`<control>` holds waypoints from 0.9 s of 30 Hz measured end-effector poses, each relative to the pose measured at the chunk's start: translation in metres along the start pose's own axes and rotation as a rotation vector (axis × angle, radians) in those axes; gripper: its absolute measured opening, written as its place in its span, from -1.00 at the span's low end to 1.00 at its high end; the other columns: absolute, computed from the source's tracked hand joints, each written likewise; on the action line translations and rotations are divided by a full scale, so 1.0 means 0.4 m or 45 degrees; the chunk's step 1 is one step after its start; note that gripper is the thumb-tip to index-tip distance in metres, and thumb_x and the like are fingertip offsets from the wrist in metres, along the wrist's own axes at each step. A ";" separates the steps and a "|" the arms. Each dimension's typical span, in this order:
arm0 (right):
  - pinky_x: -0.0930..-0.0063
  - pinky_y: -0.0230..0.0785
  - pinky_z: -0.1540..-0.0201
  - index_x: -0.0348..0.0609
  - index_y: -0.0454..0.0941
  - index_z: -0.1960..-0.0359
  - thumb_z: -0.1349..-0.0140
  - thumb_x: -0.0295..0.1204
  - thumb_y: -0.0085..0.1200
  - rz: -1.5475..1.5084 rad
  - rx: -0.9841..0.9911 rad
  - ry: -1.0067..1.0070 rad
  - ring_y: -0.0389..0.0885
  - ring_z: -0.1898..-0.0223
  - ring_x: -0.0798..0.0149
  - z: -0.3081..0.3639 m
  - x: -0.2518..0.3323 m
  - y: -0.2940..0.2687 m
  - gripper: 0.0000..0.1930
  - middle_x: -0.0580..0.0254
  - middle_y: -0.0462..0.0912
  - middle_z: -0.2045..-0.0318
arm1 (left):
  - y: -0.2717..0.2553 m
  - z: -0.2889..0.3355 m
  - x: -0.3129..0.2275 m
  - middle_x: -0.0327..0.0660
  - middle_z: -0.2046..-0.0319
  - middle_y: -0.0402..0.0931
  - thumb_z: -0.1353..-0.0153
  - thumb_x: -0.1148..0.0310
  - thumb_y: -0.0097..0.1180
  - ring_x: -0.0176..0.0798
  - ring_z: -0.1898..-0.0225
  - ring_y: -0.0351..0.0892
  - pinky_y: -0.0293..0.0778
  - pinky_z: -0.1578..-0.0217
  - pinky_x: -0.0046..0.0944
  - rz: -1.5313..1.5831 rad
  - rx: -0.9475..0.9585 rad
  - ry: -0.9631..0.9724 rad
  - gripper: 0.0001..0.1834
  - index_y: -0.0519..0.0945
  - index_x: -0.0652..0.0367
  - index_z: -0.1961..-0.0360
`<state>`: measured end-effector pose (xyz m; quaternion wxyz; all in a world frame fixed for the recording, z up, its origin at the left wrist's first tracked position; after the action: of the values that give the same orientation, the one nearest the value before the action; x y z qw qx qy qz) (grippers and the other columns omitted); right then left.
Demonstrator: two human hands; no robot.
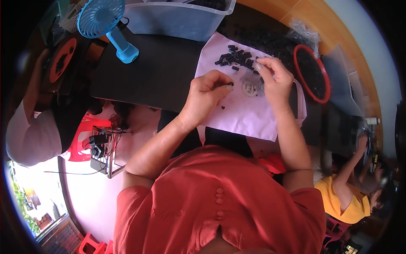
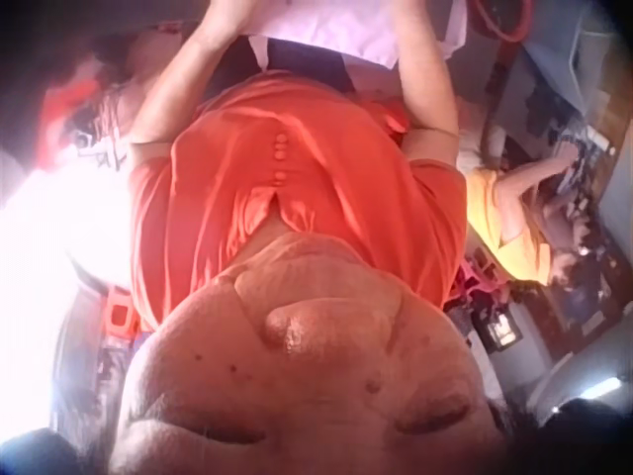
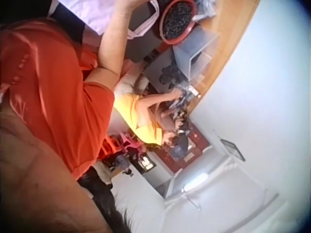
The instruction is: The person assembles small components by picking up plastic parts and fitting small metal pieces into them by hand.
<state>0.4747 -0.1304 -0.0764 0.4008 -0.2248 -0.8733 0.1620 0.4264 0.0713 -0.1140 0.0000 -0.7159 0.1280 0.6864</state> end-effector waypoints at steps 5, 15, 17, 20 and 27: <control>0.39 0.46 0.29 -0.19 0.62 0.34 -0.06 -0.64 0.19 0.285 0.195 -0.134 0.64 0.37 0.17 -0.060 0.067 -0.023 -0.87 0.20 0.65 0.41 | -0.010 0.008 0.000 -0.39 0.42 0.55 -0.24 0.57 0.16 -0.58 0.43 0.42 0.37 0.39 -0.53 -0.001 0.015 0.052 -0.91 0.61 0.27 0.22; 0.23 0.38 0.11 0.01 0.69 0.33 -0.06 -0.44 0.19 0.729 0.468 -0.398 0.58 0.17 0.11 -0.238 -0.161 0.092 -0.88 0.27 0.55 0.37 | -0.007 0.007 0.008 -0.39 0.39 0.53 -0.25 0.59 0.14 -0.59 0.35 0.43 0.39 0.31 -0.52 -0.004 0.059 0.085 -0.93 0.57 0.27 0.24; 0.26 0.38 0.13 -0.02 0.69 0.33 -0.05 -0.46 0.20 0.740 0.492 -0.442 0.58 0.17 0.12 -0.243 -0.171 0.113 -0.87 0.24 0.55 0.37 | -0.007 0.009 0.004 -0.38 0.37 0.54 -0.25 0.61 0.13 -0.57 0.33 0.44 0.41 0.28 -0.51 -0.027 0.065 0.116 -0.92 0.56 0.27 0.24; 0.25 0.35 0.08 0.00 0.70 0.31 -0.04 -0.45 0.19 0.788 0.540 -0.374 0.56 0.12 0.12 -0.248 -0.177 0.117 -0.84 0.25 0.55 0.35 | -0.007 0.012 0.001 -0.25 0.39 0.54 -0.19 0.64 0.15 -0.45 0.35 0.49 0.44 0.28 -0.42 -0.003 0.040 0.135 -0.90 0.54 0.31 0.26; 0.21 0.31 0.06 -0.01 0.70 0.30 -0.03 -0.48 0.17 0.798 0.706 -0.308 0.56 0.07 0.12 -0.266 -0.179 0.115 -0.82 0.26 0.57 0.31 | -0.008 0.012 -0.007 -0.27 0.37 0.53 -0.20 0.65 0.14 -0.50 0.34 0.49 0.43 0.28 -0.46 -0.065 0.064 0.194 -0.89 0.54 0.30 0.25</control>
<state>0.6104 -0.1178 -0.0761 0.2723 -0.3423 -0.7270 0.5293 0.4224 0.0757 -0.1120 0.0256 -0.7689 0.1266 0.6261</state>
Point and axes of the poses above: each hand's wrist, its own z-axis away from the middle knuckle, its own y-axis out of the palm, x = y × z, the point moved 2 cm from there along -z, towards the middle knuckle
